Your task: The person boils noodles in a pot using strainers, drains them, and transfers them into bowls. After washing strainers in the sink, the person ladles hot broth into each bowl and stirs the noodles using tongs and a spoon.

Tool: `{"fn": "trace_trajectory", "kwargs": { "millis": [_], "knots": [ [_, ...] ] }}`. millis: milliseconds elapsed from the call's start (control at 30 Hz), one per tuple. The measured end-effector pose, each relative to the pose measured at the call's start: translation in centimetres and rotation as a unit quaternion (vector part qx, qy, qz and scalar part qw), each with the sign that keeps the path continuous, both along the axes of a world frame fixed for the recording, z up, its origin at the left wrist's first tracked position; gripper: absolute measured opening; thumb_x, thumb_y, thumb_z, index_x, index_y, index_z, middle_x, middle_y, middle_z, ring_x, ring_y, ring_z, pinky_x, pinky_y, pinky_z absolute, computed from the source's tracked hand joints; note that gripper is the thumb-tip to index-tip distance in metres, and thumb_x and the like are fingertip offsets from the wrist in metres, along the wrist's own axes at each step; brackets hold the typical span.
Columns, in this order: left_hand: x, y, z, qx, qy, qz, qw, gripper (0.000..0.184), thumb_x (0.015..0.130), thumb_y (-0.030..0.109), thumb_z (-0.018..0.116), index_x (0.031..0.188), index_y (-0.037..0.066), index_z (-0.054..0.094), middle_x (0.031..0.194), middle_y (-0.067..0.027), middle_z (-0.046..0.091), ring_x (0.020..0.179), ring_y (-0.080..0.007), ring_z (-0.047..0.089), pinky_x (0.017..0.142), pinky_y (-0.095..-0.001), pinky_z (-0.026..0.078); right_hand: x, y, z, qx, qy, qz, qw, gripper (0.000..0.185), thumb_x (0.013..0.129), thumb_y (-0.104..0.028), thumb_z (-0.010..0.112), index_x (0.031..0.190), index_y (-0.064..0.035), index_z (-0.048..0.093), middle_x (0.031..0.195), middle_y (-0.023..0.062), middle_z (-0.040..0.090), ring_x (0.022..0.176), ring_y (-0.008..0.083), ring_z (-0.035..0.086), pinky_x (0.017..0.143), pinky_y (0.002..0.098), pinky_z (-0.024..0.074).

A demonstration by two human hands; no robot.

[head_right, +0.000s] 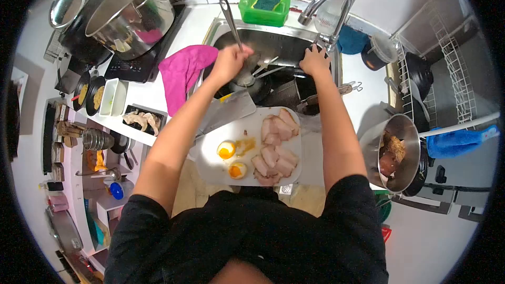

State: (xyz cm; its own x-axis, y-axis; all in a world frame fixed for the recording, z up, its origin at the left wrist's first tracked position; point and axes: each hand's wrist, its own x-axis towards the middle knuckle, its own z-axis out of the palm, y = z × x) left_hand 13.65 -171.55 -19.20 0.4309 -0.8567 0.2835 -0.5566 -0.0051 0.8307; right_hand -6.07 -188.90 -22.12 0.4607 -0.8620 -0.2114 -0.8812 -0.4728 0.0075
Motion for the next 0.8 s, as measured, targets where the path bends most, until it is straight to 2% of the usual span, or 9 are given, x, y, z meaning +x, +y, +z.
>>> {"fn": "trace_trajectory", "kwargs": {
  "millis": [167, 233, 300, 400, 467, 500, 633, 733, 800],
  "knots": [
    [-0.5, 0.9, 5.4, -0.144, 0.162, -0.008, 0.976, 0.015, 0.089, 0.009, 0.053, 0.093, 0.003, 0.066, 0.079, 0.0004, 0.062, 0.067, -0.0076, 0.051, 0.061, -0.0216, 0.042, -2.2, 4.2, 2.3, -0.048, -0.218, 0.04, 0.974, 0.053, 0.08, -0.036, 0.057, 0.129, -0.0147, 0.05, 0.143, 0.015, 0.032, 0.13, 0.0417, 0.029, 0.102, 0.0569, 0.0275],
    [-0.8, 1.9, 5.2, -0.139, 0.084, 0.004, 0.987, 0.015, 0.089, 0.01, 0.053, 0.094, 0.003, 0.066, 0.079, -0.0011, 0.063, 0.068, -0.008, 0.052, 0.063, -0.0221, 0.043, -3.6, 7.4, 4.1, -0.048, -0.288, 0.072, 0.954, 0.049, 0.08, -0.034, 0.06, 0.124, -0.0134, 0.054, 0.139, 0.0181, 0.037, 0.126, 0.0392, 0.036, 0.1, 0.0552, 0.0303],
    [-2.6, 4.6, 5.5, -0.071, -0.018, 0.059, 0.996, 0.014, 0.087, 0.008, 0.055, 0.094, 0.004, 0.066, 0.079, -0.0063, 0.066, 0.072, -0.0098, 0.059, 0.065, -0.0264, 0.047, -6.5, 11.7, 7.7, -0.077, -0.371, 0.11, 0.919, 0.041, 0.08, -0.027, 0.062, 0.116, -0.0075, 0.059, 0.129, 0.0233, 0.047, 0.119, 0.0377, 0.044, 0.101, 0.0422, 0.0349],
    [-5.9, 9.0, 8.6, -0.128, 0.075, 0.044, 0.988, 0.015, 0.09, 0.012, 0.054, 0.097, 0.003, 0.064, 0.08, -0.0002, 0.061, 0.072, -0.0086, 0.052, 0.064, -0.0234, 0.043, -13.2, 17.3, 13.0, -0.092, -0.515, 0.069, 0.85, 0.03, 0.081, -0.02, 0.06, 0.106, -0.0031, 0.063, 0.12, 0.0254, 0.052, 0.115, 0.0364, 0.049, 0.096, 0.0383, 0.0394],
    [-9.6, 13.2, 12.6, -0.205, 0.073, 0.029, 0.976, 0.021, 0.091, 0.022, 0.056, 0.097, 0.005, 0.065, 0.075, 0.004, 0.054, 0.065, -0.0025, 0.043, 0.056, -0.0181, 0.035, -19.1, 19.2, 14.9, -0.169, -0.541, 0.008, 0.824, 0.024, 0.081, -0.016, 0.059, 0.101, -0.0038, 0.065, 0.11, 0.021, 0.059, 0.098, 0.0314, 0.058, 0.083, 0.0341, 0.0454],
    [-11.2, 15.8, 14.1, -0.162, 0.181, 0.03, 0.969, 0.021, 0.09, 0.023, 0.057, 0.099, 0.006, 0.064, 0.075, 0.0049, 0.053, 0.065, -0.0011, 0.041, 0.056, -0.0175, 0.033, -22.2, 20.1, 15.6, -0.185, -0.55, -0.038, 0.814, 0.022, 0.082, -0.014, 0.058, 0.1, -0.004, 0.065, 0.107, 0.0191, 0.061, 0.091, 0.0285, 0.061, 0.078, 0.0318, 0.0468],
    [-18.5, 27.6, 16.4, -0.209, 0.25, -0.125, 0.937, 0.014, 0.087, 0.014, 0.059, 0.091, 0.001, 0.056, 0.081, -0.0012, 0.053, 0.067, -0.0077, 0.046, 0.065, -0.022, 0.04, -34.7, 20.6, 17.4, -0.311, -0.553, -0.156, 0.757, 0.019, 0.083, -0.011, 0.057, 0.098, -0.0045, 0.066, 0.097, 0.012, 0.065, 0.08, 0.0181, 0.06, 0.074, 0.0284, 0.0466],
    [-21.4, 33.7, 9.2, -0.101, 0.302, -0.314, 0.895, 0.012, 0.087, 0.011, 0.059, 0.077, 0.005, 0.055, 0.078, -0.007, 0.059, 0.073, -0.0194, 0.058, 0.071, -0.0326, 0.047, -43.2, 17.5, 16.9, -0.333, -0.593, -0.208, 0.703, 0.021, 0.082, -0.008, 0.054, 0.099, -0.0043, 0.065, 0.095, 0.0098, 0.065, 0.088, 0.0181, 0.061, 0.08, 0.0298, 0.0458],
    [-24.3, 35.0, 2.9, 0.176, 0.199, -0.25, 0.931, 0.014, 0.089, 0.014, 0.057, 0.083, 0.003, 0.064, 0.072, -0.0052, 0.06, 0.072, -0.0171, 0.062, 0.064, -0.0303, 0.048, -47.6, 15.3, 16.4, -0.356, -0.587, -0.244, 0.685, 0.029, 0.082, -0.009, 0.052, 0.109, -0.0031, 0.061, 0.104, 0.0128, 0.063, 0.097, 0.0214, 0.059, 0.083, 0.0318, 0.0457]
  ]
}}
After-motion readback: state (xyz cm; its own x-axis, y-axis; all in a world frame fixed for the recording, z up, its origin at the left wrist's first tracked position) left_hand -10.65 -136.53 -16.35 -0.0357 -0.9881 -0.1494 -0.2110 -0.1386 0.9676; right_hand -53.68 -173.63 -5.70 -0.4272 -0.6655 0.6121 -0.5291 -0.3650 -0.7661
